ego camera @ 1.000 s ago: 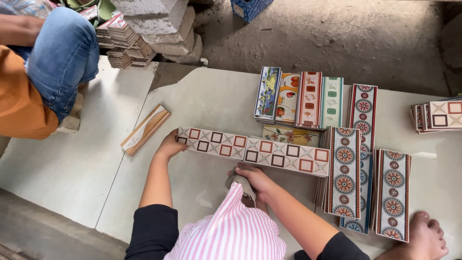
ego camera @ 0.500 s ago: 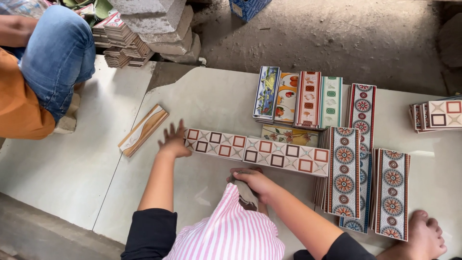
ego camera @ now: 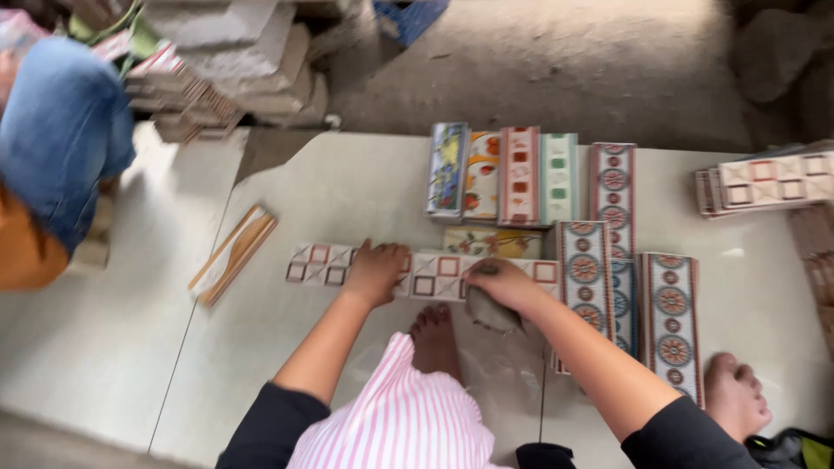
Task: The person sits on the floor and wipes the surfaces of small rectangular decorative tiles with a cloth. They handle tiles with geometric and fruit patterns, wiping each one individually and placing them into stacks.
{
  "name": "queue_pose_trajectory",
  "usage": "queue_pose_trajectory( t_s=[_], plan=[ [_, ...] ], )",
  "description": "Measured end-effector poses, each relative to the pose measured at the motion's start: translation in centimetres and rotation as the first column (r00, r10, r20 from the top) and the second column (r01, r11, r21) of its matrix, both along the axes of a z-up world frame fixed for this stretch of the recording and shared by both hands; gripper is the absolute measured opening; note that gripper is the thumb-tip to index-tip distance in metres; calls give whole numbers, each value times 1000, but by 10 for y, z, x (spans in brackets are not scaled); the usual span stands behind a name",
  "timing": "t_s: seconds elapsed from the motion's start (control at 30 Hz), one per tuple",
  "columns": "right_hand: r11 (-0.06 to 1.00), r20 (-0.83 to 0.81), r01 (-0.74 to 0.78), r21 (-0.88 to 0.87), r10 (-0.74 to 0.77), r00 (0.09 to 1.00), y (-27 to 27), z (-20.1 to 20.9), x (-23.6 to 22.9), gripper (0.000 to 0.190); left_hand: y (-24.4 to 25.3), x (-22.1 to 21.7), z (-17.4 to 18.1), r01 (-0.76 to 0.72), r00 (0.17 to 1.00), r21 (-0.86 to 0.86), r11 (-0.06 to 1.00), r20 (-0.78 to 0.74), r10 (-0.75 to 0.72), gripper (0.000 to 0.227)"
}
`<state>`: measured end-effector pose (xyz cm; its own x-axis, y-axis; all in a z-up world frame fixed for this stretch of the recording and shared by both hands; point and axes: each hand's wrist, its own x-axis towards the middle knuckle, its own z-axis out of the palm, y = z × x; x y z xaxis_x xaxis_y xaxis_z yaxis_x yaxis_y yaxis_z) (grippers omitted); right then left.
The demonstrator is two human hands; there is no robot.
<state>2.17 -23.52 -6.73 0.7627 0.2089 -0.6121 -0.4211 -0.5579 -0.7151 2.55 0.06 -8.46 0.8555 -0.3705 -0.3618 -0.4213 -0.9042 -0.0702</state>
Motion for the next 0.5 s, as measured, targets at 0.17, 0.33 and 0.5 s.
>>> queue_pose_trajectory(
  t_s=[0.17, 0.33, 0.5],
  plan=[
    [940, 111, -269, -211, 296, 949, -46, 26, -7, 36, -17, -7, 37, 33, 997, 122, 992, -68, -24, 104],
    [752, 19, -491, -440, 554, 832, -153, 120, 6, 50, -83, 0, 131, 151, 988, 232, 961, -27, -149, 91],
    [550, 17, -206, -809, 372, 928, -271, 139, 43, 49, -177, 16, 216, 370, 929, 49, 928, -25, -370, 63]
  ],
)
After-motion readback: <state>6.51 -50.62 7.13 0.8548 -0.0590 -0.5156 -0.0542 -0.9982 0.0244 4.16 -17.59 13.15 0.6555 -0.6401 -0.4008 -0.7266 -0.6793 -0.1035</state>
